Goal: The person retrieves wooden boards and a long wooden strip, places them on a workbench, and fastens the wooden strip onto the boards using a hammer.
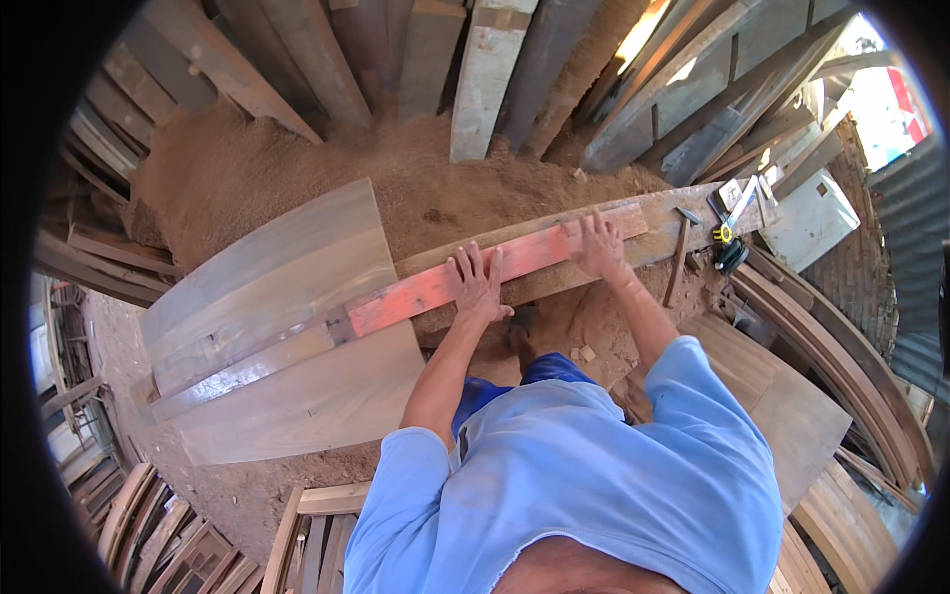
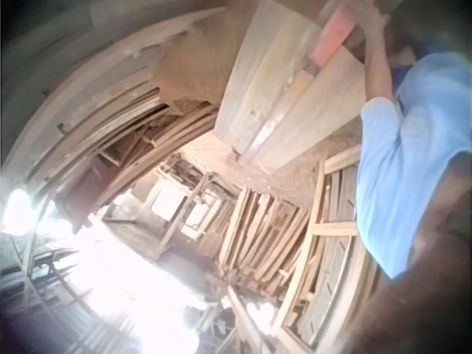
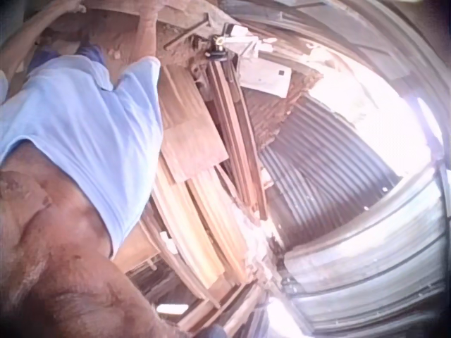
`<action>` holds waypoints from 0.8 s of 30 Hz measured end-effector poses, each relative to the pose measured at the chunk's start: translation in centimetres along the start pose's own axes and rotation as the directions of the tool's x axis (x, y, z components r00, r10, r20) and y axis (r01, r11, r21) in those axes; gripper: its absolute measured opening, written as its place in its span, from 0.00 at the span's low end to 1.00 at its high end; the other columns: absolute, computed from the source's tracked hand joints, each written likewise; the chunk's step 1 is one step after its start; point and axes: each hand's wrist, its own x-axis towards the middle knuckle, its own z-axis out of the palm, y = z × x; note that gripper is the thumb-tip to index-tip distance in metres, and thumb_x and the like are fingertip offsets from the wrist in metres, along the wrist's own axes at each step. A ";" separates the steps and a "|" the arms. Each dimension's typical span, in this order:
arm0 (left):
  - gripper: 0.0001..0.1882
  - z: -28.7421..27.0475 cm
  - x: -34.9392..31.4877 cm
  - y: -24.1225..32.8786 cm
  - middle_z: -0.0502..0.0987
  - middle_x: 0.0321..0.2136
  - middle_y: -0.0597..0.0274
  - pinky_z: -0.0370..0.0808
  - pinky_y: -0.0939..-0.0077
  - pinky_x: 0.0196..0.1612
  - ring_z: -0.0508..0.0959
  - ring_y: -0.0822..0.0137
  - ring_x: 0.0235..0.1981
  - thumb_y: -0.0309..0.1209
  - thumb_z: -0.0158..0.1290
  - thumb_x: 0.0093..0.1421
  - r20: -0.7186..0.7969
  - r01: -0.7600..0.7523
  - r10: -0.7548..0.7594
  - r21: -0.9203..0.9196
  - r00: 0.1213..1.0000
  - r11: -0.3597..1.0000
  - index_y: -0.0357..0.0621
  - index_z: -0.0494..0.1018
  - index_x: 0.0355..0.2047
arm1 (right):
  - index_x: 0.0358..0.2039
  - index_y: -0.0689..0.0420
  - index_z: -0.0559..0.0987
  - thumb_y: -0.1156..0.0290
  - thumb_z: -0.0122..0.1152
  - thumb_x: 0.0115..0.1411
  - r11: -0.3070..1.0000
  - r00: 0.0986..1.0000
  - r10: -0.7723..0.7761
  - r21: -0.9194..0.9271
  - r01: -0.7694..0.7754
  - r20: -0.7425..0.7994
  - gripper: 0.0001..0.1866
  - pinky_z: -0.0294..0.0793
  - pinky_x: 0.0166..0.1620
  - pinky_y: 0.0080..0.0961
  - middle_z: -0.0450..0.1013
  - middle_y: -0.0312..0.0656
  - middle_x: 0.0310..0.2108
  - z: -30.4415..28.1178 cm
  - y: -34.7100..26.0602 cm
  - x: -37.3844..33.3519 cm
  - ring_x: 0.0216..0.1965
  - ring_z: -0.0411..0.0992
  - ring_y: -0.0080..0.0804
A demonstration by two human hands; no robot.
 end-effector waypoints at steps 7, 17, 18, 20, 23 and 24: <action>0.72 -0.8 2.2 2.0 0.38 0.69 0.41 0.33 0.33 0.66 0.39 0.38 0.69 0.58 0.70 0.34 0.110 0.106 -0.118 0.108 0.987 0.988 0.57 0.34 0.71 | 0.65 0.46 0.58 0.52 0.74 0.40 0.996 0.996 -0.082 -0.038 0.083 0.024 0.52 0.61 0.60 0.51 0.54 0.43 0.65 0.4 7.1 2.7 0.60 0.59 0.57; 0.72 -1.7 2.6 3.1 0.45 0.67 0.41 0.36 0.34 0.66 0.42 0.38 0.69 0.56 0.71 0.34 0.130 0.140 -0.150 0.082 0.980 0.987 0.57 0.34 0.71 | 0.64 0.49 0.58 0.52 0.75 0.41 0.998 0.998 -0.060 0.006 0.060 0.018 0.51 0.63 0.59 0.50 0.54 0.45 0.65 0.3 6.8 2.6 0.59 0.60 0.57; 0.71 -1.2 2.5 3.2 0.44 0.67 0.40 0.36 0.34 0.66 0.42 0.38 0.69 0.56 0.70 0.35 0.112 0.141 -0.154 0.118 0.982 0.983 0.57 0.34 0.71 | 0.64 0.48 0.58 0.50 0.75 0.40 0.997 0.997 -0.070 -0.029 0.071 0.021 0.52 0.59 0.60 0.52 0.53 0.45 0.65 0.6 6.8 2.6 0.60 0.58 0.58; 0.71 -0.2 2.7 3.5 0.43 0.68 0.40 0.36 0.34 0.66 0.42 0.37 0.69 0.56 0.70 0.35 0.098 0.145 -0.161 0.149 0.982 0.978 0.57 0.35 0.71 | 0.64 0.48 0.58 0.48 0.75 0.39 0.994 0.996 -0.084 -0.068 0.086 0.030 0.54 0.56 0.62 0.55 0.53 0.46 0.65 1.2 7.1 2.6 0.62 0.57 0.58; 0.69 0.6 3.9 4.8 0.42 0.68 0.38 0.37 0.34 0.66 0.41 0.36 0.68 0.57 0.69 0.36 0.038 -0.121 0.116 0.158 0.992 0.980 0.56 0.37 0.71 | 0.65 0.49 0.57 0.46 0.74 0.39 0.976 0.984 -0.178 -0.130 0.174 -0.020 0.55 0.50 0.65 0.55 0.52 0.48 0.66 1.7 7.3 2.9 0.64 0.52 0.59; 0.68 0.1 4.6 6.1 0.42 0.68 0.38 0.37 0.33 0.66 0.42 0.35 0.68 0.56 0.69 0.36 0.060 -0.094 0.086 0.153 0.994 0.984 0.56 0.39 0.71 | 0.65 0.49 0.57 0.46 0.74 0.39 0.975 0.977 -0.213 -0.066 0.211 -0.026 0.55 0.49 0.65 0.55 0.52 0.49 0.66 1.7 7.5 3.1 0.65 0.50 0.59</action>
